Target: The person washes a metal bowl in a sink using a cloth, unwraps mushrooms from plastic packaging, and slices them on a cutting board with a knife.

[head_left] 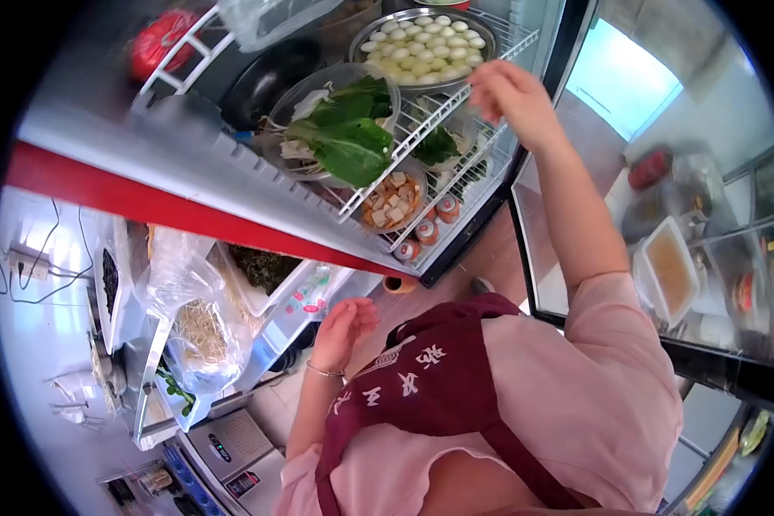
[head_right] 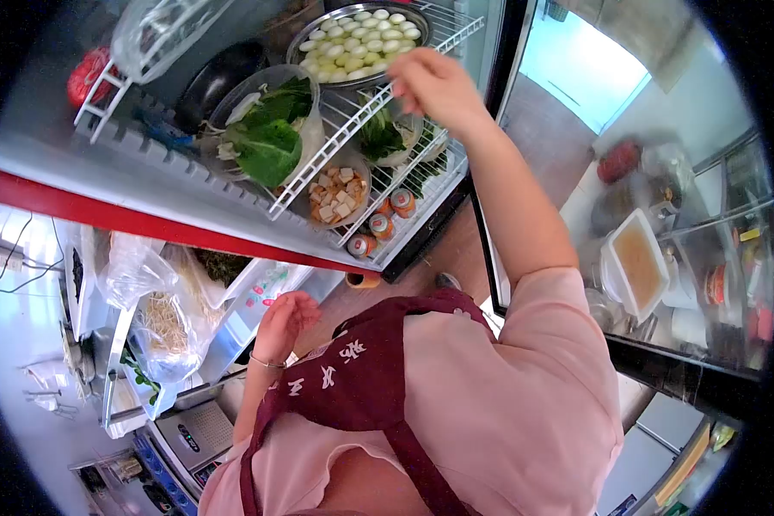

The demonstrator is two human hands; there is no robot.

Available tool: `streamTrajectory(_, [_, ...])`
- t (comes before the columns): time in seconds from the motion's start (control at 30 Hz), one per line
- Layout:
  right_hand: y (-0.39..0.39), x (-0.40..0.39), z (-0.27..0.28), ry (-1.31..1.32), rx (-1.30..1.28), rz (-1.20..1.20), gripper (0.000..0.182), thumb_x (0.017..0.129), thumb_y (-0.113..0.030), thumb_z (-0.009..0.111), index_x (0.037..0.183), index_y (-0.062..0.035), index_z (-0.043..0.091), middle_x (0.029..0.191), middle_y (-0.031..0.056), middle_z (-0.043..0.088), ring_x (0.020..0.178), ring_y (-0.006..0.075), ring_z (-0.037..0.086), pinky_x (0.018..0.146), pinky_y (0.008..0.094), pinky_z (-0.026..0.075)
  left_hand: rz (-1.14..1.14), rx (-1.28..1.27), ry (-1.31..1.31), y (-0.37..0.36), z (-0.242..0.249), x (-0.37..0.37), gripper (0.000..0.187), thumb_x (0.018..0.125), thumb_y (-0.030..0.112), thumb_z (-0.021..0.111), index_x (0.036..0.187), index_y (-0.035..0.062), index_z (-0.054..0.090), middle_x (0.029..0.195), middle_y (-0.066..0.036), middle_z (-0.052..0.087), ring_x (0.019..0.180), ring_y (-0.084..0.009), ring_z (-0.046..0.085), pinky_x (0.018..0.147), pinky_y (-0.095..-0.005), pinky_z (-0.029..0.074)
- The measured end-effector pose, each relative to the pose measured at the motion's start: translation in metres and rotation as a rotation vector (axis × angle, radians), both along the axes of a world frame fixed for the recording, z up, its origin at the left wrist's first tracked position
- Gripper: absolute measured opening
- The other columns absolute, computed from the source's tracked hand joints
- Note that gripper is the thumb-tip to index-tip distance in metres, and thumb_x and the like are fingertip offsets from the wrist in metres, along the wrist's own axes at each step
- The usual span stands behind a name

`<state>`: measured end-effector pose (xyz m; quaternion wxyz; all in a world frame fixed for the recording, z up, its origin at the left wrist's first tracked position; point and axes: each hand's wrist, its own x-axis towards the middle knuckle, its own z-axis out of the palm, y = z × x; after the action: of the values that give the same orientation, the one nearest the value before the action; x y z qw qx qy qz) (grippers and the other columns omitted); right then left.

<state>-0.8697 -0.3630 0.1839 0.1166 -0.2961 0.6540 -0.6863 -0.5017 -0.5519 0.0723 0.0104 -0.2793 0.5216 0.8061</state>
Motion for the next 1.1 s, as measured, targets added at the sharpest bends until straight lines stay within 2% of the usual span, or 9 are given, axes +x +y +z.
streamTrajectory(0.2, [-0.058, 0.045, 0.043, -0.014, 0.412, 0.224, 0.047, 0.090, -0.038, 0.052, 0.103, 0.0074, 0.056, 0.094, 0.0135, 0.063, 0.061, 0.0158, 0.064, 0.050, 0.0251, 0.052, -0.008, 0.004, 0.031, -0.001, -0.004, 0.009, 0.031, 0.096, 0.023, 0.041, 0.115, -0.0007, 0.051, 0.104, -0.012, 0.061, 0.093, -0.0227, 0.061, 0.082, -0.0332, 0.048])
streamTrajectory(0.37, [-0.074, 0.047, 0.040, -0.098, 0.386, 0.210, 0.043, 0.087, -0.031, 0.058, 0.100, 0.0096, 0.055, 0.090, 0.0158, 0.060, 0.057, 0.0176, 0.063, 0.050, 0.0254, 0.053, 0.021, 0.013, 0.087, -0.007, -0.017, 0.030, 0.031, 0.096, 0.022, 0.040, 0.115, -0.0005, 0.051, 0.105, -0.013, 0.061, 0.094, -0.0233, 0.061, 0.081, -0.0333, 0.049])
streamTrajectory(0.47, [-0.077, 0.043, 0.042, -0.216, 0.275, 0.157, 0.030, 0.083, -0.022, 0.057, 0.094, 0.0066, 0.058, 0.083, 0.0097, 0.059, 0.057, 0.0154, 0.059, 0.051, 0.0255, 0.054, 0.059, 0.009, 0.081, -0.008, -0.020, 0.041, 0.031, 0.096, 0.022, 0.040, 0.114, 0.0000, 0.051, 0.104, -0.013, 0.061, 0.092, -0.0231, 0.061, 0.081, -0.0332, 0.049])
streamTrajectory(0.63, [-0.070, 0.047, 0.058, -0.162, 0.260, 0.100, 0.026, 0.083, -0.021, 0.058, 0.093, 0.0034, 0.060, 0.082, 0.0061, 0.058, 0.065, 0.0140, 0.059, 0.056, 0.0266, 0.054, 0.097, 0.065, 0.123, -0.011, -0.029, 0.050, 0.030, 0.097, 0.023, 0.039, 0.112, 0.0007, 0.052, 0.103, -0.012, 0.061, 0.090, -0.0226, 0.062, 0.080, -0.0332, 0.049])
streamTrajectory(0.7, [-0.066, 0.048, 0.058, -0.071, 0.156, 0.056, 0.023, 0.083, -0.014, 0.057, 0.086, 0.0085, 0.057, 0.070, 0.0131, 0.059, 0.060, 0.0223, 0.066, 0.054, 0.0269, 0.057, 0.114, 0.057, 0.095, -0.010, -0.030, 0.051, 0.030, 0.097, 0.023, 0.039, 0.112, 0.0008, 0.052, 0.102, -0.011, 0.061, 0.090, -0.0220, 0.061, 0.079, -0.0329, 0.049])
streamTrajectory(0.73, [-0.063, 0.049, 0.059, -0.072, 0.157, 0.050, 0.023, 0.083, -0.014, 0.057, 0.086, 0.0085, 0.057, 0.070, 0.0131, 0.059, 0.060, 0.0223, 0.066, 0.054, 0.0269, 0.057, 0.108, 0.059, 0.095, -0.010, -0.030, 0.050, 0.030, 0.097, 0.023, 0.039, 0.112, 0.0008, 0.052, 0.102, -0.011, 0.061, 0.090, -0.0220, 0.061, 0.079, -0.0329, 0.049])
streamTrajectory(0.97, [-0.016, 0.047, 0.065, 0.018, 0.235, 0.023, 0.022, 0.080, -0.021, 0.060, 0.080, 0.0016, 0.060, 0.069, 0.0050, 0.056, 0.058, 0.0140, 0.058, 0.052, 0.0275, 0.054, 0.028, 0.055, 0.081, -0.008, -0.026, 0.039, 0.030, 0.097, 0.024, 0.041, 0.111, 0.0013, 0.052, 0.102, -0.010, 0.061, 0.091, -0.0211, 0.061, 0.079, -0.0319, 0.048])
streamTrajectory(1.03, [0.007, 0.049, 0.064, 0.032, 0.230, -0.009, 0.022, 0.081, -0.024, 0.059, 0.080, -0.0024, 0.061, 0.068, -0.0018, 0.052, 0.061, 0.0071, 0.048, 0.052, 0.0211, 0.037, 0.002, 0.046, 0.076, -0.007, -0.024, 0.034, 0.029, 0.096, 0.024, 0.042, 0.111, 0.0014, 0.053, 0.102, -0.010, 0.061, 0.092, -0.0211, 0.061, 0.080, -0.0318, 0.048])
streamTrajectory(1.1, [0.040, 0.044, 0.055, 0.054, 0.245, 0.009, 0.021, 0.082, -0.024, 0.060, 0.082, -0.0030, 0.061, 0.070, -0.0020, 0.053, 0.063, 0.0060, 0.048, 0.054, 0.0200, 0.038, -0.020, 0.059, 0.083, -0.005, -0.025, 0.030, 0.029, 0.096, 0.025, 0.044, 0.112, 0.0016, 0.052, 0.103, -0.010, 0.061, 0.092, -0.0212, 0.061, 0.079, -0.0316, 0.048])
